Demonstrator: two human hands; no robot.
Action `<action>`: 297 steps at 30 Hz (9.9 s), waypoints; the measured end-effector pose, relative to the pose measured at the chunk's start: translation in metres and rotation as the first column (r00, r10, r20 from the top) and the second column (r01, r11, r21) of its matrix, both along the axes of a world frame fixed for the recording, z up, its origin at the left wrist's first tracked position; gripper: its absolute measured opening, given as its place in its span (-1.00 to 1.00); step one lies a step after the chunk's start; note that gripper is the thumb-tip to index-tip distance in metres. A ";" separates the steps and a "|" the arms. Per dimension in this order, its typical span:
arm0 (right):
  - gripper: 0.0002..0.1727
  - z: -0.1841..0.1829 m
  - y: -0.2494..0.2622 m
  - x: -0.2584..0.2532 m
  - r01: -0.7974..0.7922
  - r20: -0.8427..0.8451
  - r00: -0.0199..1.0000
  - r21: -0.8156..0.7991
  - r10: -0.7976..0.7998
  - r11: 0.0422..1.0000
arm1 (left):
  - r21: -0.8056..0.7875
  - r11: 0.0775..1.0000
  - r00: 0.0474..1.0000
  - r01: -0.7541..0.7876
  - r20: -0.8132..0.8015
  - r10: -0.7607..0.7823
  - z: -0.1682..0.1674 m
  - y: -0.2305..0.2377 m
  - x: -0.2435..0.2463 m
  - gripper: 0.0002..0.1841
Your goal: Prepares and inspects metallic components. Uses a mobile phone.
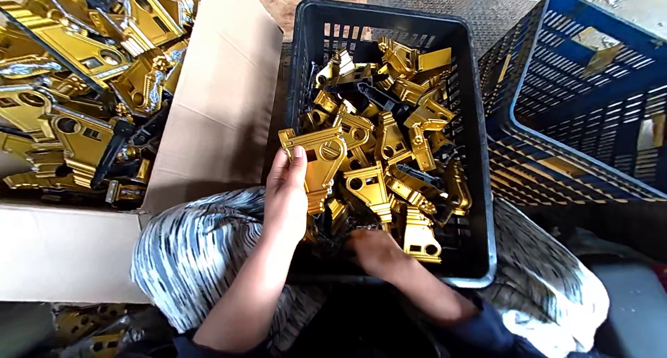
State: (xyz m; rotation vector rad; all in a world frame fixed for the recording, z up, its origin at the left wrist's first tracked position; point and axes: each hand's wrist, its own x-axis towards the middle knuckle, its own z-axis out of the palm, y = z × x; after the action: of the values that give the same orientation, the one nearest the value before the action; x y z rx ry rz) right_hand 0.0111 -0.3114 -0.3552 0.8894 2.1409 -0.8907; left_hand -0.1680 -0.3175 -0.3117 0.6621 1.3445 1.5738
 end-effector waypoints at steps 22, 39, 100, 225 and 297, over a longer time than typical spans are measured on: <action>-0.61 0.067 0.039 0.055 0.618 -0.910 0.303 -0.039 -0.284 0.785 | -0.101 0.978 0.803 0.183 -0.558 -0.208 -0.005 -0.009 0.009 -0.81; -0.55 0.039 0.031 0.039 0.587 -0.917 0.397 0.230 -0.028 0.776 | -0.049 0.947 0.863 0.319 -0.397 -0.311 -0.009 -0.011 0.014 -0.70; -0.64 -0.007 0.020 0.037 0.779 -0.553 0.618 0.334 -0.559 0.531 | 0.319 0.827 0.830 -0.463 0.484 0.278 0.039 -0.008 -0.110 -0.32; -0.52 0.076 0.049 0.052 0.652 -0.788 0.272 -0.271 -0.553 0.708 | -0.099 0.988 0.790 0.120 -0.593 -0.155 -0.013 -0.005 0.008 -0.77; -0.79 0.012 -0.098 0.044 0.644 -0.883 0.411 0.456 0.225 0.614 | 0.282 0.939 0.964 0.195 -0.230 -0.132 -0.054 -0.123 0.099 -0.44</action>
State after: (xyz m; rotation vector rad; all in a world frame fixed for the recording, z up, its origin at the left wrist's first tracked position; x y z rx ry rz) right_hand 0.0555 -0.4094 -0.3436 1.3609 3.6347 -0.5631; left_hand -0.0685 -0.4408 -0.3661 1.1266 1.1685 1.6216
